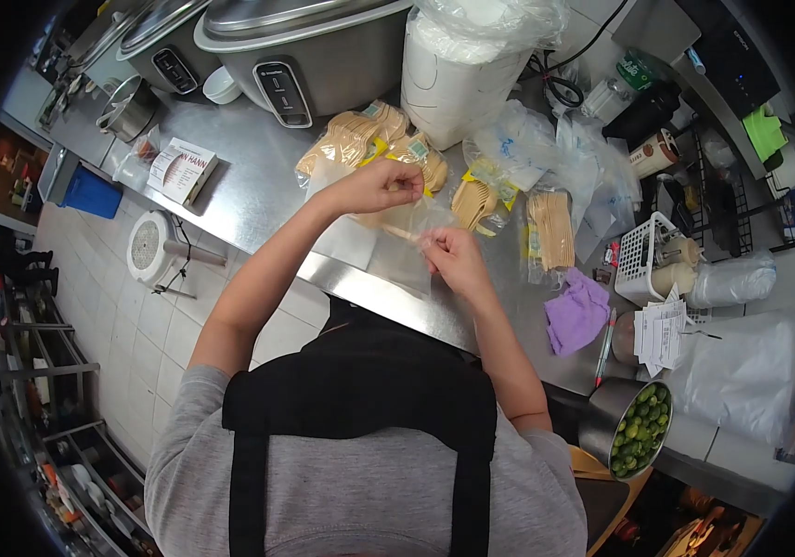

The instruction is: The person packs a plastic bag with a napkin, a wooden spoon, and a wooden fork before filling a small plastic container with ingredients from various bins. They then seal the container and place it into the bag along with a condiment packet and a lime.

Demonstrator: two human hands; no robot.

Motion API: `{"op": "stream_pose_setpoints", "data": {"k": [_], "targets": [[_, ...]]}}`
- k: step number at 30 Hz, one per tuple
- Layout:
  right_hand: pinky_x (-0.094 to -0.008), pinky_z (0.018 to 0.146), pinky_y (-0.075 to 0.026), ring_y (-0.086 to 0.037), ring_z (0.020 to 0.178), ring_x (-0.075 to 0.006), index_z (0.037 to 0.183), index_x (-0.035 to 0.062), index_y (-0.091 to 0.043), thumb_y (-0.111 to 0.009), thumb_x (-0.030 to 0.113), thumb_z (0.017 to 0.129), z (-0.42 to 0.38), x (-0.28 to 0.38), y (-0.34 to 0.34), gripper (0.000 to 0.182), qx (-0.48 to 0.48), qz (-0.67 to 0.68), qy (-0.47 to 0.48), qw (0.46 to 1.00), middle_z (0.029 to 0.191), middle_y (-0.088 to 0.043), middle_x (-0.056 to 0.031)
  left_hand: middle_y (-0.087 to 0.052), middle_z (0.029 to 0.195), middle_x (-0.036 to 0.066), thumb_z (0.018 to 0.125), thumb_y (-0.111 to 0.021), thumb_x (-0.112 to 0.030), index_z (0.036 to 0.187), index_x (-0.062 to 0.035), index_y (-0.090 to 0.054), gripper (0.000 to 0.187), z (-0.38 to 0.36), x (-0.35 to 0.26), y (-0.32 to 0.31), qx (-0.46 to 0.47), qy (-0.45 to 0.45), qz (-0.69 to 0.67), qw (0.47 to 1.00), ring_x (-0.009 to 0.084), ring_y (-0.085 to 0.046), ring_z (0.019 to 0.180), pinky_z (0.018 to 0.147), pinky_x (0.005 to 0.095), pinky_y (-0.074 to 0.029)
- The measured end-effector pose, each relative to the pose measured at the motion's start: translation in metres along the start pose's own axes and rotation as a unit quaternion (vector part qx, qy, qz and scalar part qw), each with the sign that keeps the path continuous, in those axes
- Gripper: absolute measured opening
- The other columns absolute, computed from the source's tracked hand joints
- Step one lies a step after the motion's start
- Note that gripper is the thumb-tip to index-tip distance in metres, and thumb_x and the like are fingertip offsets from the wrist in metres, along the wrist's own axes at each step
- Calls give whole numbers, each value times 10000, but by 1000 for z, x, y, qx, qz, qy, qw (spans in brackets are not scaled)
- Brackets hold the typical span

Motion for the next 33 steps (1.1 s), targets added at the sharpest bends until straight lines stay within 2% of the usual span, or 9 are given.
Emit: {"op": "stream_pose_setpoints", "data": {"k": [3, 6, 8, 12, 14, 18, 20, 23, 33], "targets": [[-185, 409, -275, -387, 445, -21, 832, 6, -600, -530, 121, 839, -3, 25, 1, 135, 37, -31, 13, 999, 525, -450, 47, -571, 696, 45, 777, -566, -75, 796, -7, -534, 78, -1, -8, 7, -16, 3, -7, 1000, 114, -529, 670, 639, 259, -426], [-228, 448, -322, -433, 487, -74, 845, 2, -599, -550, 137, 818, -7, 44, 1, 145, 62, -234, 52, 969, 569, -483, 3, -564, 725, 34, 806, -549, -79, 803, -8, -523, 75, -3, -23, 17, -24, -2, -46, 999, 107, -527, 694, 653, 253, -430], [-297, 591, -388, -505, 632, -170, 894, 13, -599, -579, 163, 790, -15, 70, -4, 183, 33, -333, 258, 906, 652, -525, -44, -558, 745, 23, 819, -537, -76, 809, -7, -519, 72, -10, -37, 26, -47, -16, -89, 995, 106, -527, 708, 660, 248, -432], [-349, 760, -375, -513, 801, -238, 933, 29, -601, -608, 164, 751, -31, 112, 3, 226, 27, -392, 341, 854, 747, -563, -74, -552, 746, 27, 825, -495, -38, 828, 8, -509, 48, -27, -57, 53, -130, -44, -191, 972, 106, -561, 745, 673, 243, -451], [-381, 860, -335, -522, 838, -236, 916, 46, -611, -600, 171, 756, -37, 126, 5, 203, -59, -459, 371, 805, 740, -590, -74, -559, 755, 20, 843, -506, -60, 840, 3, -507, 63, -35, -59, 64, -136, -43, -206, 968, 97, -563, 748, 693, 236, -452], [-349, 800, -395, -533, 807, -233, 891, 38, -611, -643, 76, 698, -29, 122, 21, 200, -62, -498, 364, 785, 740, -591, -77, -549, 748, -7, 865, -527, -122, 825, -36, -510, 97, -42, -64, 71, -170, -48, -236, 955, 72, -546, 733, 700, 218, -427], [-296, 679, -444, -555, 748, -208, 867, 24, -610, -643, -16, 665, -27, 122, 24, 208, -109, -388, 366, 839, 727, -585, -76, -573, 753, 9, 876, -510, -106, 851, -19, -515, 90, -43, -62, 71, -194, -56, -246, 948, 76, -553, 740, 701, 220, -437], [-252, 586, -446, -567, 693, -178, 845, 12, -607, -617, -49, 678, -33, 138, 27, 178, -179, -309, 386, 850, 734, -580, -80, -573, 752, -2, 873, -520, -111, 844, -26, -521, 89, -44, -57, 69, -258, -66, -223, 938, 74, -546, 740, 701, 210, -429], [-236, 620, -444, -574, 691, -155, 914, 14, -603, -604, -65, 689, -44, 154, 34, 238, -186, -326, 396, 838, 772, -583, -72, -593, 754, 16, 870, -526, -108, 848, -22, -523, 89, -49, -74, 62, -289, -74, -271, 915, 91, -573, 755, 722, 227, -445]]}}
Point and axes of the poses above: each hand's wrist, its own z-axis towards the middle knuckle, its own y-axis out of the back of the hand, x = y × z, the point moved 1 cm from there along z, towards the middle knuckle
